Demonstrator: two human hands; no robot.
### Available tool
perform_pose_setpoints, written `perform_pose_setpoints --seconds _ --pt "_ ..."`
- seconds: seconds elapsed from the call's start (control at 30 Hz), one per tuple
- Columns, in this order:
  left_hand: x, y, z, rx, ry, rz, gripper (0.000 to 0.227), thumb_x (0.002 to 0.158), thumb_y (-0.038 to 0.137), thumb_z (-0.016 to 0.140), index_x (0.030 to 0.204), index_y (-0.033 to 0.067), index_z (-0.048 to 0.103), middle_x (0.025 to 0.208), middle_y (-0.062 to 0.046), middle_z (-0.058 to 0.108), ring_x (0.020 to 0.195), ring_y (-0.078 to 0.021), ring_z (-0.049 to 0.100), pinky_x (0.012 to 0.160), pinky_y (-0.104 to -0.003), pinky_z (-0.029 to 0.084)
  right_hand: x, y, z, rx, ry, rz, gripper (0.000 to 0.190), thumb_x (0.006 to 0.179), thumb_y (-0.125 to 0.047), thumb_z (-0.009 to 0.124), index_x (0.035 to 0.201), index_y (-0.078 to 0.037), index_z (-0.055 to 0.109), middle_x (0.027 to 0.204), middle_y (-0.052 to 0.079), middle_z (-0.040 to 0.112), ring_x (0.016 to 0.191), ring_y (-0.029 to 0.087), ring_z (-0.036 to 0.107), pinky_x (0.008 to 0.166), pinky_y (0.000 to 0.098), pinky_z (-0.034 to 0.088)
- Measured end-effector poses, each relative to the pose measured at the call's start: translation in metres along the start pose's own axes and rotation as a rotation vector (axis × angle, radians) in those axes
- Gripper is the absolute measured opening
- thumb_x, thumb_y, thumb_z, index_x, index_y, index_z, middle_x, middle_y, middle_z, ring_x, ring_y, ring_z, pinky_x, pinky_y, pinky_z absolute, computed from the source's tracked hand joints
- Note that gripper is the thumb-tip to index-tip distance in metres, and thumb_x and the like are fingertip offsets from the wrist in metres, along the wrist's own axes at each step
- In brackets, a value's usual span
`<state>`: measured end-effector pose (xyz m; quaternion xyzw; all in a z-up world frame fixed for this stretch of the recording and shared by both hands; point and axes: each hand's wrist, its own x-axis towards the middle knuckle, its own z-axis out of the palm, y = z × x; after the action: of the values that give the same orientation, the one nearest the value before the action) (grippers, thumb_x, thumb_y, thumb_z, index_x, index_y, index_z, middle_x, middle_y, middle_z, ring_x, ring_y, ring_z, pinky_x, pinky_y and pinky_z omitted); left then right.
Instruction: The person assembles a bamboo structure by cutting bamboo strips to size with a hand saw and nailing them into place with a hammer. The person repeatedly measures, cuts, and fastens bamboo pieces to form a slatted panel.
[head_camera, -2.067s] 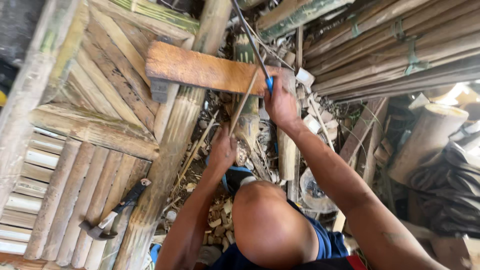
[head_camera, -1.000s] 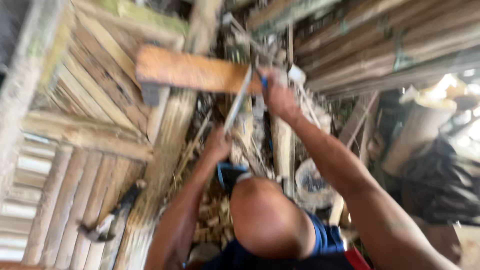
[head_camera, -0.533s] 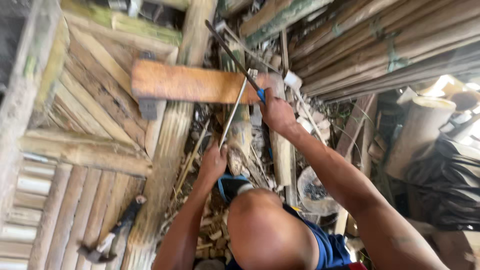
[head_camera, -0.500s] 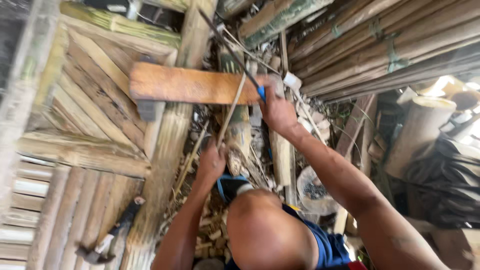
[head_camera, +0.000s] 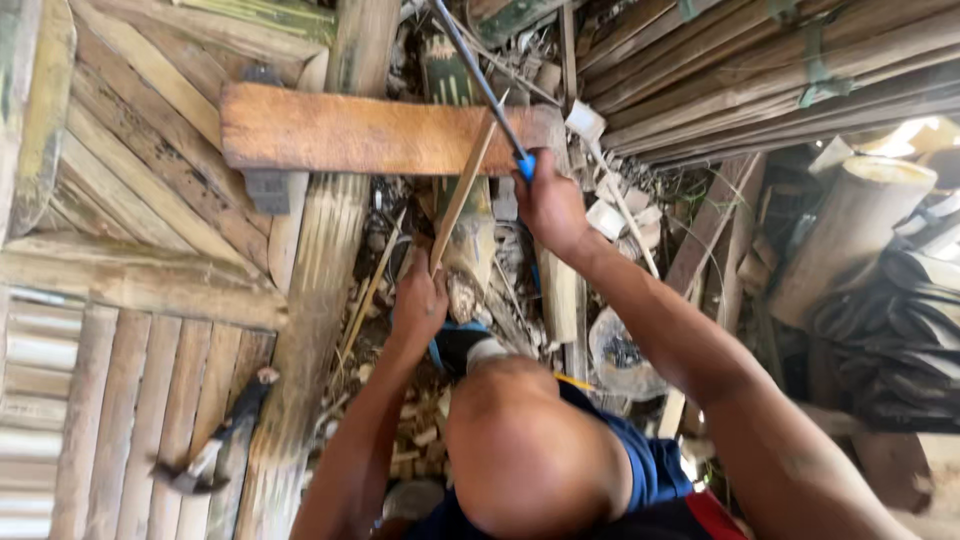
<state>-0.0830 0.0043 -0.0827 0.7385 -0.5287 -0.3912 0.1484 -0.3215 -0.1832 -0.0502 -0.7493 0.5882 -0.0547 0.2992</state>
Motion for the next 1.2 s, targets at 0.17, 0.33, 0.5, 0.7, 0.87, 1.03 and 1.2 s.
perform_pose_setpoints --seconds 0.17,0.33,0.5,0.7,0.87,1.03,1.2 --pt "-0.008 0.036 -0.051 0.348 0.122 0.179 0.076 0.100 0.039 0.059 0.158 -0.0016 0.033 0.106 -0.034 0.065 0.064 -0.0382 0.069 0.057 -0.045 0.057 0.000 0.009 0.016 0.063 0.040 -0.137 0.057 0.093 -0.026 0.063 0.134 0.004 0.036 0.076 0.033 0.067 0.068 0.054 0.066 0.062 0.0632 0.052" --pt "0.001 0.081 -0.138 0.933 -0.005 0.091 0.078 0.099 0.052 0.051 0.162 0.0199 0.017 0.105 -0.019 0.056 0.063 -0.0224 0.055 0.042 -0.035 0.051 -0.035 0.009 0.006 0.021 -0.039 0.085 0.039 0.105 -0.029 0.056 0.126 -0.002 0.039 0.080 0.030 0.069 0.071 0.053 0.066 0.064 0.0634 0.052" --pt "0.016 0.169 -0.176 1.237 -0.249 0.012 0.080 0.104 0.020 0.051 0.169 0.0147 0.004 0.091 -0.012 0.062 0.053 -0.0145 0.054 0.035 -0.029 0.045 -0.053 -0.031 -0.030 0.131 0.079 -0.080 0.041 0.104 -0.024 0.052 0.133 -0.001 0.035 0.083 0.031 0.069 0.065 0.050 0.067 0.059 0.0595 0.056" --pt "0.019 0.216 -0.166 1.359 -0.307 -0.012 0.080 0.102 0.027 0.054 0.167 0.0086 0.011 0.090 -0.014 0.064 0.056 -0.0161 0.054 0.040 -0.033 0.038 -0.035 -0.037 -0.005 0.068 0.004 0.038 0.034 0.105 -0.024 0.051 0.131 -0.005 0.038 0.087 0.029 0.071 0.073 0.052 0.067 0.068 0.0627 0.055" --pt "0.020 0.225 -0.180 1.452 -0.242 0.058 0.085 0.100 0.026 0.059 0.168 0.0084 0.011 0.099 -0.013 0.065 0.060 -0.0151 0.057 0.043 -0.033 0.039 -0.016 -0.012 0.018 0.055 -0.009 0.087 0.042 0.102 -0.027 0.056 0.131 -0.004 0.037 0.087 0.033 0.070 0.080 0.056 0.066 0.074 0.0652 0.051" --pt "-0.024 0.163 -0.230 1.167 -0.110 0.016 0.079 0.098 0.055 0.050 0.162 0.0246 0.015 0.130 -0.019 0.047 0.073 -0.0269 0.062 0.047 -0.037 0.056 -0.051 -0.007 0.039 0.031 -0.031 0.060 0.060 0.099 -0.023 0.054 0.150 -0.006 0.027 0.124 0.035 0.061 0.094 0.056 0.065 0.081 0.0650 0.051" --pt "-0.110 0.067 -0.295 1.071 0.064 0.000 0.081 0.095 0.058 0.055 0.165 0.0329 0.022 0.126 -0.017 0.050 0.092 -0.0301 0.063 0.062 -0.039 0.061 -0.058 -0.051 0.015 -0.340 0.115 -0.079 0.076 0.091 -0.037 0.069 0.144 0.004 0.032 0.133 0.029 0.048 0.115 0.047 0.057 0.089 0.0616 0.047"
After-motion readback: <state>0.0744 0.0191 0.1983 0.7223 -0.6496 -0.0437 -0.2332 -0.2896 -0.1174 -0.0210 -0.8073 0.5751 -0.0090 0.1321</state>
